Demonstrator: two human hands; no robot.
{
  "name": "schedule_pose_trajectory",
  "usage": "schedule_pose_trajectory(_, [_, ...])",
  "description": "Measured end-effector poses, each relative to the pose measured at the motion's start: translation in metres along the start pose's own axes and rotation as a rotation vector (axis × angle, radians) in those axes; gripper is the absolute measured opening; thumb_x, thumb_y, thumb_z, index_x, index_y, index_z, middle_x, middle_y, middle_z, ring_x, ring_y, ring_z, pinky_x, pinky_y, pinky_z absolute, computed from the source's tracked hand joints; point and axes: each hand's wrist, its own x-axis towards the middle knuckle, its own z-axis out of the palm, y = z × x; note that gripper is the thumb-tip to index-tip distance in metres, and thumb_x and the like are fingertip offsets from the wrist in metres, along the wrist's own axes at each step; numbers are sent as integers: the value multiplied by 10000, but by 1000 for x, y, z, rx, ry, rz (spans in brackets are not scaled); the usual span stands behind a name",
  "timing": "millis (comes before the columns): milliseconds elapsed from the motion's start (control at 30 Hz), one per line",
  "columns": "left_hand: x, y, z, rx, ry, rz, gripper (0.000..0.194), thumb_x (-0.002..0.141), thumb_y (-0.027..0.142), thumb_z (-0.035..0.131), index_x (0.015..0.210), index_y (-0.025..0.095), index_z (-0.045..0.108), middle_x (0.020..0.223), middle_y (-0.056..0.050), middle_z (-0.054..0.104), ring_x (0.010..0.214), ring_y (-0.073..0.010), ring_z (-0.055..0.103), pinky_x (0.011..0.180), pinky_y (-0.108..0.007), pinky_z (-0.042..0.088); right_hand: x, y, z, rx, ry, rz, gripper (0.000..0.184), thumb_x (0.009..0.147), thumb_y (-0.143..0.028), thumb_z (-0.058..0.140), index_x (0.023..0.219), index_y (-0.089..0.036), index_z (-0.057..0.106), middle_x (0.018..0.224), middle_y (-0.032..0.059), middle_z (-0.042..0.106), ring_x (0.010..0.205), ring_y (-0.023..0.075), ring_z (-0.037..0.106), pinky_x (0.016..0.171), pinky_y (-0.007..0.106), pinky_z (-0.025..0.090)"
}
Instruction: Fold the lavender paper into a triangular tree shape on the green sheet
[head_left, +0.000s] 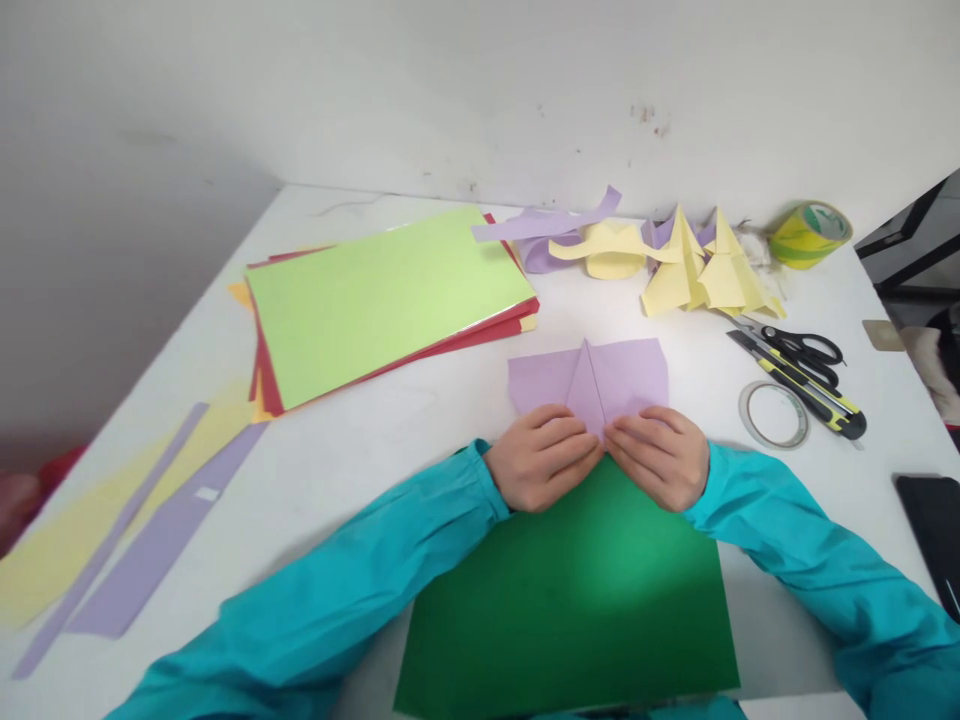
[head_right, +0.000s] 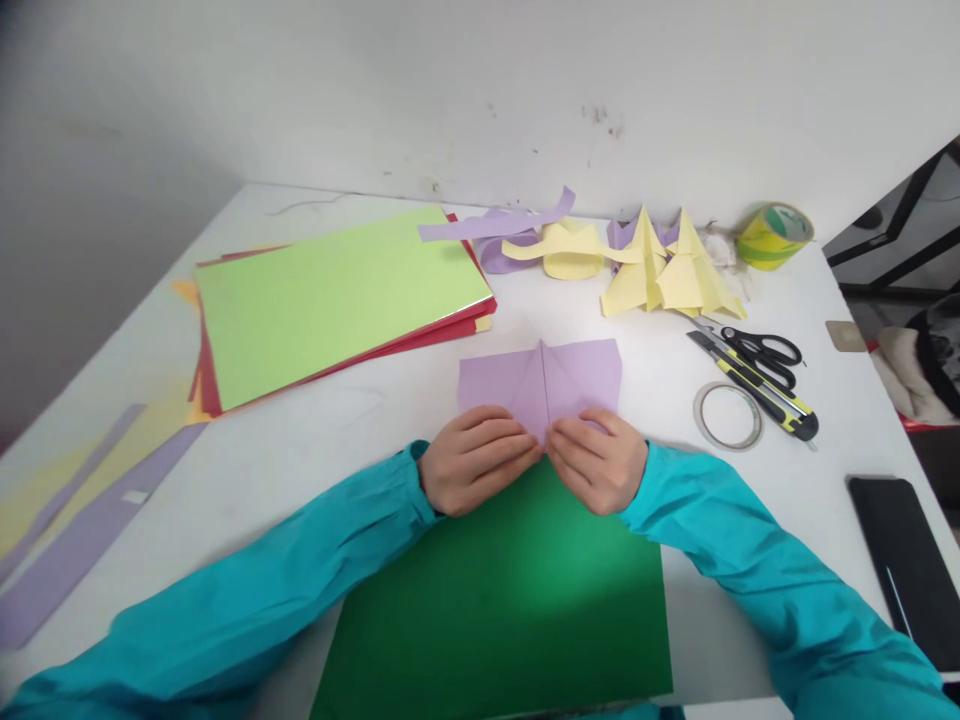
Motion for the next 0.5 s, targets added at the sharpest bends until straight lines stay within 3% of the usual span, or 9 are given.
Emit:
schedule_pose_trajectory(200, [4,9,-3,21,8,-4,162,905,34,456,860,111,591,731,-28,685,725,-136,644,729,-318,518,2,-2,-1,-7,-15,-12,173,873,-61,527,938,-75,686,993,121,721,1008,211,630,801,385,509])
schedule_pose_trajectory(500, [-6,-1,1,24,83,-25,94,872,80,534,890,95,624,761,-58,691,733,-164,644,695,-331,511,-3,8,5,-25,114,54,144,849,-94,583,946,-123,686,975,78,731,976,197,625,785,361,509])
